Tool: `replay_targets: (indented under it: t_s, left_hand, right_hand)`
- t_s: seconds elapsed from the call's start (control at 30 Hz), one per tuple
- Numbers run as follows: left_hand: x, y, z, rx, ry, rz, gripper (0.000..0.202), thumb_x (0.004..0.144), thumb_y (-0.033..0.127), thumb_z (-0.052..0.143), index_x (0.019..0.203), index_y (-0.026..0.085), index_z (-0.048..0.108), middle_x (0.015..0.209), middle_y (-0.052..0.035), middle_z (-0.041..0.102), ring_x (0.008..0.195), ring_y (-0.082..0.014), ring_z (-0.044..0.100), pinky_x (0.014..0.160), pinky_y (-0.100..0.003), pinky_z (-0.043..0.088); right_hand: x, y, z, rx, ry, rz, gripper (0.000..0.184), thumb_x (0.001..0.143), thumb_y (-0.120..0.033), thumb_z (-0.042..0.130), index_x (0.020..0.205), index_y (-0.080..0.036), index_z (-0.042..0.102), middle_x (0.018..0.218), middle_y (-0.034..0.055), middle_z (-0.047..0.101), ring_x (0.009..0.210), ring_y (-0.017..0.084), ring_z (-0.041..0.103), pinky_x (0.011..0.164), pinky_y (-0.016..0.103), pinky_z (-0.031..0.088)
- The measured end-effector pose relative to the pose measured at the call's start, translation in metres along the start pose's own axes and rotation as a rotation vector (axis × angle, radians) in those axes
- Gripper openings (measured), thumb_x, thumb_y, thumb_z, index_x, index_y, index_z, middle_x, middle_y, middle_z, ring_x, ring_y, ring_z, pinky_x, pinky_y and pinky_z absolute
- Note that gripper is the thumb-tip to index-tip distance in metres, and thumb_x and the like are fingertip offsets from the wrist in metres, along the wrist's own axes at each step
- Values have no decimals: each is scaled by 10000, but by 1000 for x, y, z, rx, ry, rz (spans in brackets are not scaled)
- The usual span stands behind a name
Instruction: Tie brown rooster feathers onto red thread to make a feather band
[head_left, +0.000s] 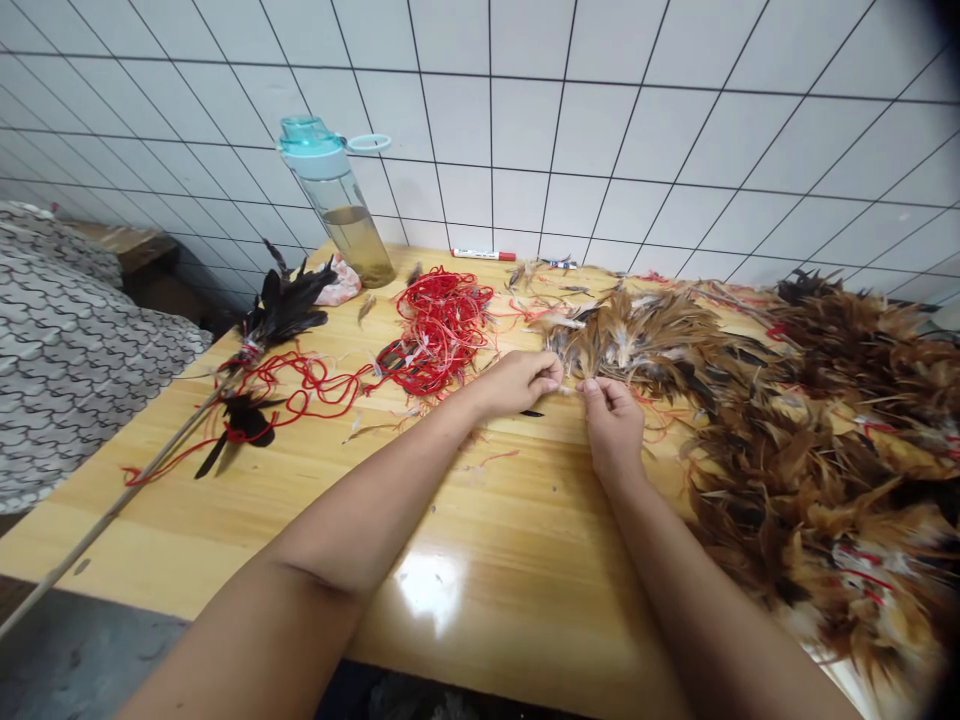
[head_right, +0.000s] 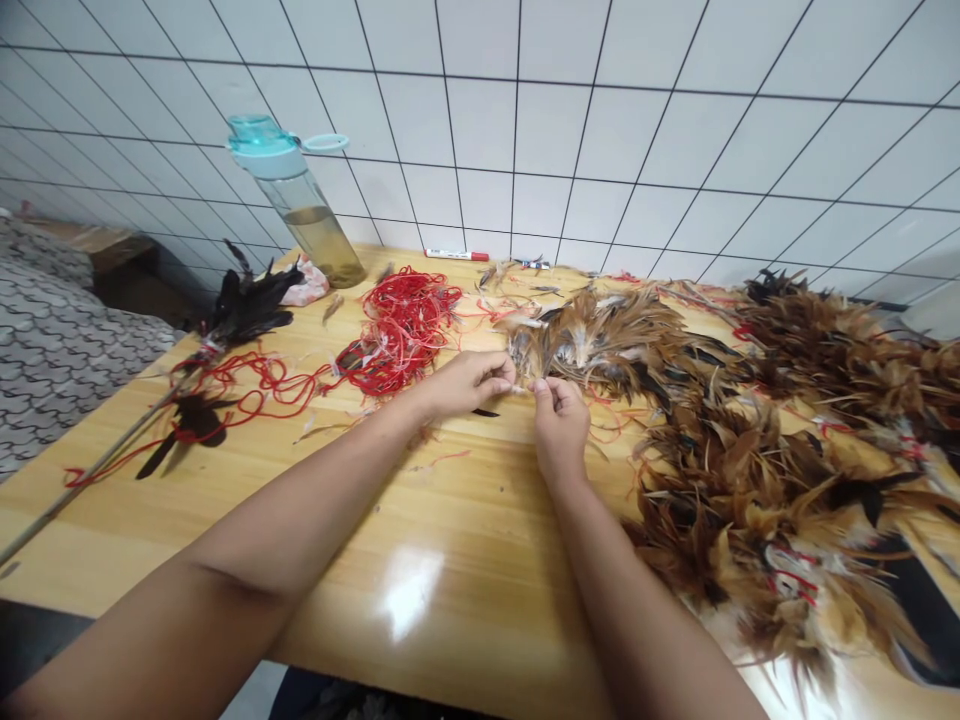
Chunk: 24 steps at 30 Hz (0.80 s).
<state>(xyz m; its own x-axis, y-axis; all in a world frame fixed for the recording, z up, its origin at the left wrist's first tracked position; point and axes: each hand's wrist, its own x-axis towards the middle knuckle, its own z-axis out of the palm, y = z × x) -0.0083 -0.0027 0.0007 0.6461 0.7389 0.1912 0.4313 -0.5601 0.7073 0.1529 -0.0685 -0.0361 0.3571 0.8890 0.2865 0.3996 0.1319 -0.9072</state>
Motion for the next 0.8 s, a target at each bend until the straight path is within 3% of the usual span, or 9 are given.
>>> replay_targets:
  t_s: [0.1,0.2,0.57,0.7,0.8]
  left_hand:
    - [-1,5,-1,2,-18,17,83,826,171,525,827,170,608,725,23,591,686,-110,500,656,-225,350]
    - [-1,7,-1,69,35,89,80,830,164,525,816,166,603,770,4,611,735,-120,524,691,-231,372]
    - [0,1,3,347,121,266,144,899,209,457,845,171,585,847,-68,623,858,-192,540,784,-304,421]
    - [0,4,4,353,129,273,146,904,214,460,847,167,586,857,-79,628,867,-198,544,795,-316,429]
    - [1,6,4,313,219,295,140,913,218,462,893,164,589,939,-87,641,931,-198,551,872,-334,431]
  right_hand:
    - [1,-3,1,-44,59,-12,277,820,-413,543,777,-177,682,740,25,590,680,156,505,669,296,415]
    - [1,-4,1,-105,60,-61,262,800,-398,557,746,-179,689,680,16,560,651,158,484,654,300,408]
    - [2,1,2,-185,-29,-90,293,806,-417,552,749,-181,717,642,14,527,623,159,453,640,308,382]
    - [2,0,3,-190,-61,-95,267,784,-424,594,706,-195,707,627,7,520,618,155,453,641,308,379]
    - [3,1,3,-148,-37,-51,258,767,-423,611,701,-189,696,619,-4,499,600,145,435,624,303,373]
